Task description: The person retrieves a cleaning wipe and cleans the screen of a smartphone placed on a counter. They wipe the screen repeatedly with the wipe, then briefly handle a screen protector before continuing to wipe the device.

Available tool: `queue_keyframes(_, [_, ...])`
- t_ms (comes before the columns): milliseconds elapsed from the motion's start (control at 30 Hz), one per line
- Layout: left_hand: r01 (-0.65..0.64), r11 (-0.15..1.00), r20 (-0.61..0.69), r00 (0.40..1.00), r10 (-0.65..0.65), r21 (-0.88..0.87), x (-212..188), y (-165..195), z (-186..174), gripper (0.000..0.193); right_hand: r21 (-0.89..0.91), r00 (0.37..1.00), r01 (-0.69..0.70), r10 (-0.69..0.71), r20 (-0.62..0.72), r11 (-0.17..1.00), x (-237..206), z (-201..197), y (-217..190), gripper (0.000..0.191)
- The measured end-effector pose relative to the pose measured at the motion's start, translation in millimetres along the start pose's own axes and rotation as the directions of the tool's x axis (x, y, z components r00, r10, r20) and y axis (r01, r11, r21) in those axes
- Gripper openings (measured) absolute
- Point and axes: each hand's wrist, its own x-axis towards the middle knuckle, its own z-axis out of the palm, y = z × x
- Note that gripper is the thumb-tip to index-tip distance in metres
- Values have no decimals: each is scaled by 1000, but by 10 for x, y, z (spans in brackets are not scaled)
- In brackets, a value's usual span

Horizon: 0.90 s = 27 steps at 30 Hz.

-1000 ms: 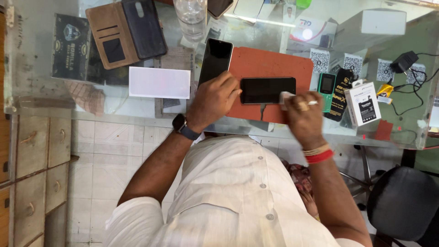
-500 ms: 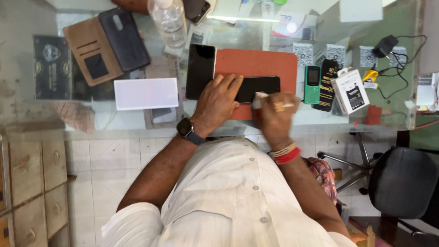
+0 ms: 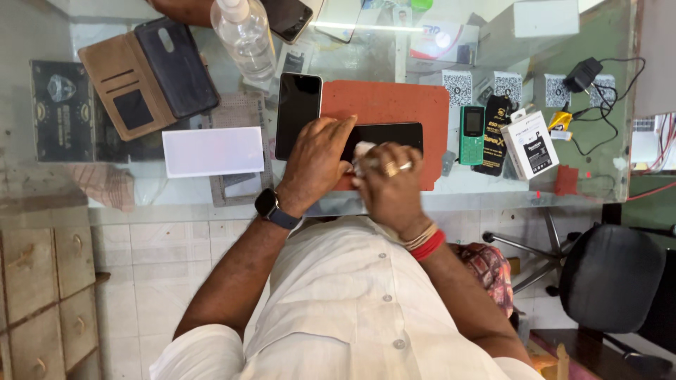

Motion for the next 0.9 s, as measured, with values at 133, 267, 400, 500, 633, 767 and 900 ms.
queue_keyframes(133, [10, 998, -46, 999, -7, 55, 12, 88, -17, 90, -143, 992, -120, 115, -41, 982, 23, -68, 133, 70])
queue_keyframes(267, [6, 992, -98, 995, 6, 123, 3, 93, -13, 90, 0, 998, 57, -57, -7, 998, 86, 1, 178, 81])
queue_keyframes(400, [12, 995, -81, 997, -4, 96, -53, 52, 22, 92, -40, 998, -8, 11, 66, 999, 34, 4, 132, 88])
queue_keyframes(500, [-29, 998, -84, 996, 34, 58, -45, 4, -6, 92, -94, 985, -162, 167, 46, 982, -45, -71, 68, 86])
queue_keyframes(633, [-93, 994, 0, 996, 93, 57, -16, -73, -144, 92, -77, 988, -93, 102, 119, 993, 31, -35, -188, 84])
queue_keyframes(767, [-157, 986, 6, 988, 157, 60, -122, -187, -336, 88, -125, 975, -210, 218, 52, 970, 209, -49, -287, 89])
queue_keyframes(900, [-198, 980, -56, 978, 199, 39, -196, -377, -559, 81, -162, 930, -353, 364, 43, 922, 113, -30, -446, 86])
